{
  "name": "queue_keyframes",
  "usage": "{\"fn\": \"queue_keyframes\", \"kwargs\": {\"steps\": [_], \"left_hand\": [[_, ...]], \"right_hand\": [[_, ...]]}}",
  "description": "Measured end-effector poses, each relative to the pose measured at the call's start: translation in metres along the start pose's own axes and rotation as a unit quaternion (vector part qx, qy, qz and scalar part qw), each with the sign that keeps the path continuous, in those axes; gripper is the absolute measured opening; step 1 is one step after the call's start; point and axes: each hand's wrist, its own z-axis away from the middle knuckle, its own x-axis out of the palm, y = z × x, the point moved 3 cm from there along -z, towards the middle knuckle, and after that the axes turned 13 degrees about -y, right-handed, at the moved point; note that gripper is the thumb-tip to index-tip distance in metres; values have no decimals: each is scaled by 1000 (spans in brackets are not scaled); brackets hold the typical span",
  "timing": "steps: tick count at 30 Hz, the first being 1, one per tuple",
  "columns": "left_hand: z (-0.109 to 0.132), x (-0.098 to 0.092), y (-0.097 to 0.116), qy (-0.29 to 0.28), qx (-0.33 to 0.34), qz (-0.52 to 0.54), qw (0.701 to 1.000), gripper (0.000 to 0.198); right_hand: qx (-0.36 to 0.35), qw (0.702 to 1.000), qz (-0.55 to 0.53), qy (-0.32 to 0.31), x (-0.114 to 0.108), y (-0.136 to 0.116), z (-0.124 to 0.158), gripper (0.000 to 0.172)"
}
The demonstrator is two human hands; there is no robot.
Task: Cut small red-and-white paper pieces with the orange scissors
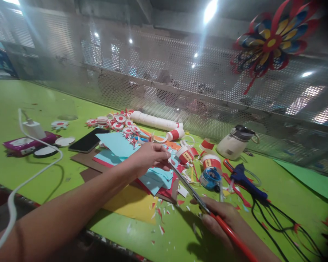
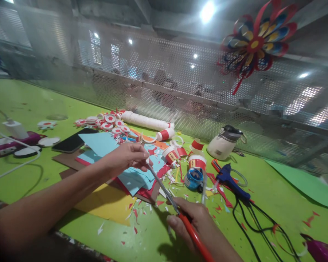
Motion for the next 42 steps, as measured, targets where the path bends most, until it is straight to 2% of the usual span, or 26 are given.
{"fn": "queue_keyframes", "kwargs": {"steps": [10,17,30,42], "left_hand": [[0,1,2,7,-1,-11,1000,10],[1,1,2,14,-1,-7,1000,10],[1,0,1,15,7,-14,1000,10],[0,0,-1,13,11,-10,1000,13]], "right_hand": [[-1,1000,-10,6,-1,-5,2,42],[-5,1000,-9,-15,2,1,0,47],[-8,1000,-10,-28,3,4,0,44],[-4,1000,-11,-13,4,4,0,46]]}}
